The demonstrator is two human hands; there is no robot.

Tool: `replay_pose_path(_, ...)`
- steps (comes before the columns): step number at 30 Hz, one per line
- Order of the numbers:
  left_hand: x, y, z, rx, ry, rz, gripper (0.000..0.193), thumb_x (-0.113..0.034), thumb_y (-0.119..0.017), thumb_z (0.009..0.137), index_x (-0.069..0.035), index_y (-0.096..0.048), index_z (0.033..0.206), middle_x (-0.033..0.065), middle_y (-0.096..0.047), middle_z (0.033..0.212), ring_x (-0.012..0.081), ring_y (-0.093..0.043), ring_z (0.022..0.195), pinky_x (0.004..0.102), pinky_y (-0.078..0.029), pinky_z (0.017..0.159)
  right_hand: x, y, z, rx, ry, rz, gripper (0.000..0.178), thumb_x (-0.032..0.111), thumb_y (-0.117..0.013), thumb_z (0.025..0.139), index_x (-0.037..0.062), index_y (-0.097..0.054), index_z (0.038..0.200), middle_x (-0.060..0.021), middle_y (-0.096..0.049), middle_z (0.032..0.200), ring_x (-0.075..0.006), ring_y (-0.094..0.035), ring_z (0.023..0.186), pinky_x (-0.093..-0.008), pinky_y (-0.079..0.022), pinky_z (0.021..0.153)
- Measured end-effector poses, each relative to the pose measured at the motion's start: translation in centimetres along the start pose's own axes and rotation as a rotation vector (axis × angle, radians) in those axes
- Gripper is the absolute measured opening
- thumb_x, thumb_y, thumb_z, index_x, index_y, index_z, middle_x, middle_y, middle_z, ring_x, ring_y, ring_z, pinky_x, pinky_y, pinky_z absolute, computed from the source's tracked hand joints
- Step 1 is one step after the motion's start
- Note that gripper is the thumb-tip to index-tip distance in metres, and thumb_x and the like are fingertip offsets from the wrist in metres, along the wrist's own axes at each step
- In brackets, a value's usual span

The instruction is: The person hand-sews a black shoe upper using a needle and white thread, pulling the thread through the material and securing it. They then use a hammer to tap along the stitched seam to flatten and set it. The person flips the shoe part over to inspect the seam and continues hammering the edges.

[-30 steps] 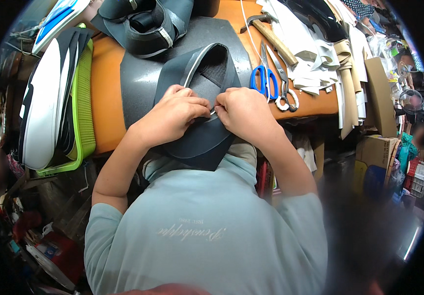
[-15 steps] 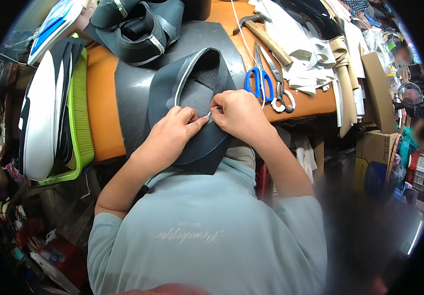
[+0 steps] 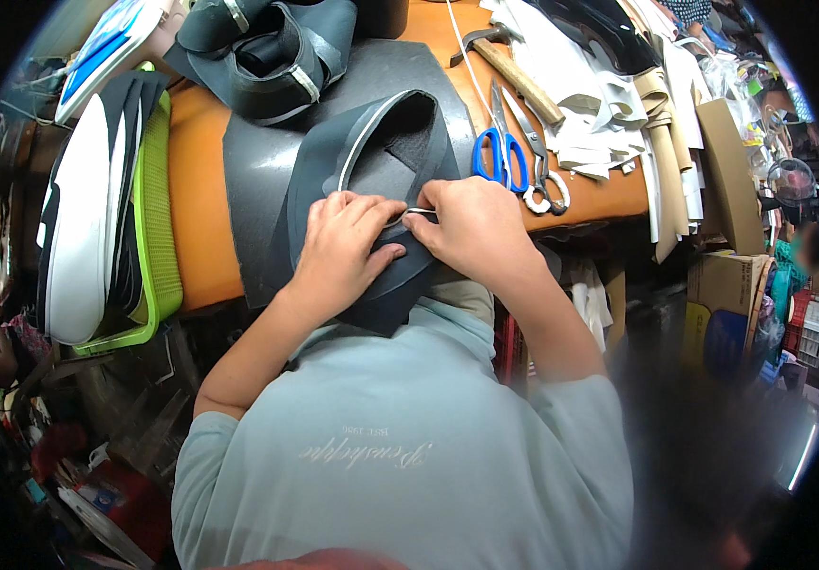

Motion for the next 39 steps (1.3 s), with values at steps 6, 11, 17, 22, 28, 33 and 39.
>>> replay_pose_path(6,1.5,3.0,0.7,0.265,-0.004,-0.072,0.052,-0.003,-0.081,0.078,-0.010,-0.066,0.128,0.0054,-0.069,0.120,0.0272,-0.060,0.116,0.0432,-0.039,0.104,1.8,0.7,-0.5,-0.037,0.173,-0.060,0.024,0.025,-0.076,0.092,0.0020,-0.075,0.087,-0.0190,-0.070,0.076,-0.0387,-0.071,0.074,-0.0457,-0.055,0.068)
replay_pose_path(11,1.7,4.6,-0.3,0.320,0.005,-0.093,0.051,0.004,-0.079,0.075,-0.009,-0.070,0.123,0.0064,-0.068,0.115,0.0290,-0.060,0.114,0.0439,-0.043,0.103,2.0,-0.9,-0.2,0.010,0.256,0.037,0.021,0.020,-0.074,0.092,0.0002,-0.074,0.087,-0.0193,-0.071,0.081,-0.0387,-0.071,0.077,-0.0448,-0.056,0.071)
replay_pose_path(17,1.4,4.1,-1.7,0.281,0.029,-0.170,0.038,0.009,-0.068,0.079,-0.001,-0.074,0.115,0.0111,-0.064,0.110,0.0305,-0.061,0.109,0.0406,-0.053,0.096,1.4,-1.5,0.0,-0.071,0.268,0.158,0.016,0.016,-0.073,0.092,0.0003,-0.074,0.090,-0.0193,-0.071,0.081,-0.0387,-0.071,0.076,-0.0452,-0.055,0.071)
replay_pose_path(22,1.2,4.0,-1.9,0.264,-0.004,-0.132,0.044,0.009,-0.064,0.080,-0.001,-0.072,0.122,0.0115,-0.064,0.111,0.0308,-0.061,0.107,0.0410,-0.053,0.095,1.3,-1.9,0.2,-0.091,0.257,0.121,0.016,0.016,-0.074,0.091,0.0006,-0.073,0.090,-0.0198,-0.072,0.082,-0.0391,-0.071,0.077,-0.0449,-0.055,0.071)
replay_pose_path(28,1.1,3.8,-1.8,0.295,0.004,-0.079,0.046,0.006,-0.063,0.083,-0.002,-0.070,0.128,0.0113,-0.063,0.113,0.0305,-0.060,0.110,0.0402,-0.053,0.096,1.3,-2.3,0.9,-0.052,0.238,0.068,0.016,0.016,-0.073,0.091,0.0002,-0.073,0.089,-0.0210,-0.071,0.081,-0.0399,-0.071,0.077,-0.0460,-0.055,0.070)
replay_pose_path(33,0.9,3.6,-1.7,0.312,-0.005,-0.054,0.047,0.005,-0.062,0.084,-0.002,-0.069,0.130,0.0111,-0.061,0.114,0.0301,-0.059,0.110,0.0390,-0.053,0.095,1.3,-2.3,1.1,-0.034,0.221,0.040,0.016,0.015,-0.073,0.090,-0.0003,-0.072,0.088,-0.0217,-0.070,0.079,-0.0405,-0.071,0.075,-0.0466,-0.055,0.070)
replay_pose_path(39,0.7,3.5,-1.8,0.298,-0.026,0.001,0.048,0.004,-0.064,0.083,-0.001,-0.069,0.131,0.0106,-0.061,0.113,0.0295,-0.059,0.108,0.0383,-0.054,0.094,1.4,-2.6,1.6,0.003,0.201,-0.023,0.020,0.019,-0.070,0.093,0.0011,-0.072,0.085,-0.0220,-0.071,0.078,-0.0411,-0.072,0.077,-0.0492,-0.057,0.071)
Point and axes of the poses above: each hand's wrist, its own z-axis towards the middle knuckle, its own y-axis out of the back of the hand, x = y × z, the point moved 4 cm from there along z, towards the middle knuckle
